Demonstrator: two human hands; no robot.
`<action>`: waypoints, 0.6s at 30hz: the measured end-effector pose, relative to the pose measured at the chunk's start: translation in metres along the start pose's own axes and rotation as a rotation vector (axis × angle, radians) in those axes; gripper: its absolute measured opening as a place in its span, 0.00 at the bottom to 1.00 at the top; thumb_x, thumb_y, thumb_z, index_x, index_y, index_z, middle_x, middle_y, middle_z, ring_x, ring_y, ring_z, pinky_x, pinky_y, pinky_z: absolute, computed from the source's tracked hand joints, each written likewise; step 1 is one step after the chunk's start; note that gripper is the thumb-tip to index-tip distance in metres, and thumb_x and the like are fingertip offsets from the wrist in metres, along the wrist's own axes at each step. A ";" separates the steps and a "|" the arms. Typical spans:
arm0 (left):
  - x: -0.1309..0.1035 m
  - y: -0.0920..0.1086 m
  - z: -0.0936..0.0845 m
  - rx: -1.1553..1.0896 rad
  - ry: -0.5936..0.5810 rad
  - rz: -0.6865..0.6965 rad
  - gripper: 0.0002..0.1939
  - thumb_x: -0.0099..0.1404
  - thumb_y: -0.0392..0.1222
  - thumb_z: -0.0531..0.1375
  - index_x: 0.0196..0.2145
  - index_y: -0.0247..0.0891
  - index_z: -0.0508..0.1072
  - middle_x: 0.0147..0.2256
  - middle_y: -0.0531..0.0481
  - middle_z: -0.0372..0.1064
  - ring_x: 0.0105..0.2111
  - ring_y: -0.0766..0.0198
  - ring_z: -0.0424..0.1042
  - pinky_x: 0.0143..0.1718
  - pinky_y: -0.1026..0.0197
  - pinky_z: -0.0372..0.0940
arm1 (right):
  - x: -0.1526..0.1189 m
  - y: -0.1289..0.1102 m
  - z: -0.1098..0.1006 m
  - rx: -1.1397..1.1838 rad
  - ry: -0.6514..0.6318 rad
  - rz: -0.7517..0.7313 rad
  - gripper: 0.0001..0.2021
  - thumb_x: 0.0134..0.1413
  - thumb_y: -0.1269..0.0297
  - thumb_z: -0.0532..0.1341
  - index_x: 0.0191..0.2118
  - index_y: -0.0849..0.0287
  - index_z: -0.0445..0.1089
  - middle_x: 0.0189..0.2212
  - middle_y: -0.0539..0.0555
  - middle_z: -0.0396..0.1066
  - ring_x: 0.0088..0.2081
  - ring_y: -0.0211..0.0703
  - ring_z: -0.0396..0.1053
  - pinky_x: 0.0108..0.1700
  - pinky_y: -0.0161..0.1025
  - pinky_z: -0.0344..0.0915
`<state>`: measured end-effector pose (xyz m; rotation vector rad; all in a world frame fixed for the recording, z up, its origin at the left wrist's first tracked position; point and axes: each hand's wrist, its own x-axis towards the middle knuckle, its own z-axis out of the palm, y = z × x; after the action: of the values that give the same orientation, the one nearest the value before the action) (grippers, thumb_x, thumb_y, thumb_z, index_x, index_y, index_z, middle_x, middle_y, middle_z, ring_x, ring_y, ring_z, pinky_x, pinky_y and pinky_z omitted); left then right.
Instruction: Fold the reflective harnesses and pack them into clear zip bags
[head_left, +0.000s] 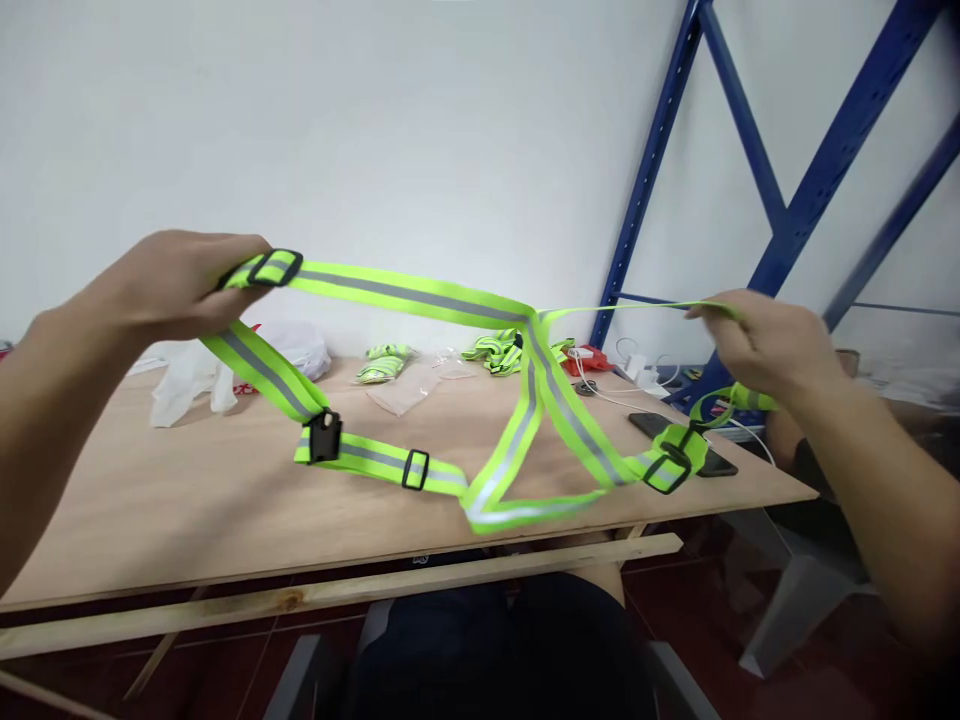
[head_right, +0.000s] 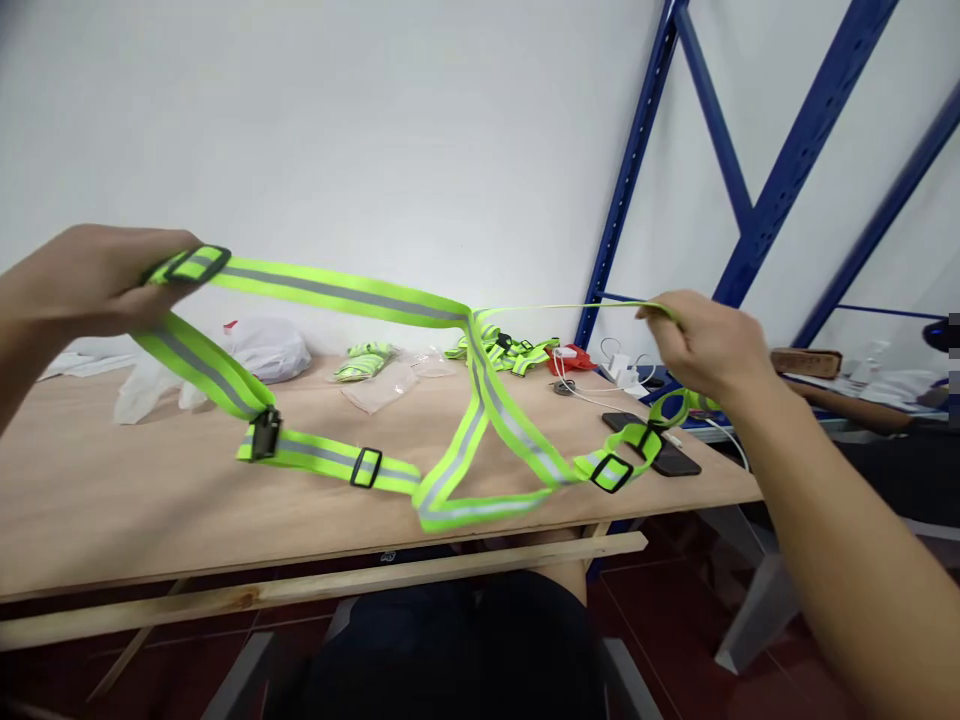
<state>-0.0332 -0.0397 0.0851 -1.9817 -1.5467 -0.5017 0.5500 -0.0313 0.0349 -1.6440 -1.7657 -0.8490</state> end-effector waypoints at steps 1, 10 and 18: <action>0.004 -0.004 -0.003 0.000 -0.037 -0.030 0.21 0.58 0.55 0.44 0.35 0.40 0.69 0.23 0.55 0.58 0.24 0.66 0.58 0.30 0.64 0.51 | 0.005 -0.001 0.000 -0.016 -0.136 -0.009 0.16 0.59 0.59 0.50 0.41 0.54 0.74 0.43 0.59 0.78 0.41 0.54 0.73 0.33 0.42 0.60; 0.023 -0.050 0.010 -0.301 -0.141 -0.301 0.16 0.63 0.44 0.49 0.41 0.39 0.73 0.36 0.54 0.72 0.36 0.65 0.71 0.36 0.66 0.60 | 0.026 0.009 0.002 -0.129 -0.034 0.092 0.16 0.61 0.62 0.47 0.41 0.55 0.72 0.47 0.60 0.76 0.44 0.53 0.72 0.32 0.42 0.55; 0.009 -0.038 0.011 -0.457 -0.225 -0.331 0.16 0.64 0.48 0.49 0.38 0.41 0.74 0.20 0.58 0.57 0.21 0.70 0.55 0.25 0.67 0.51 | 0.027 0.012 -0.003 -0.193 -0.081 0.150 0.18 0.63 0.58 0.46 0.41 0.54 0.72 0.46 0.60 0.77 0.43 0.55 0.72 0.31 0.42 0.53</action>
<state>-0.0683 -0.0192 0.0895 -2.1770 -2.0658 -0.8534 0.5603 -0.0162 0.0591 -1.9339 -1.6315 -0.9176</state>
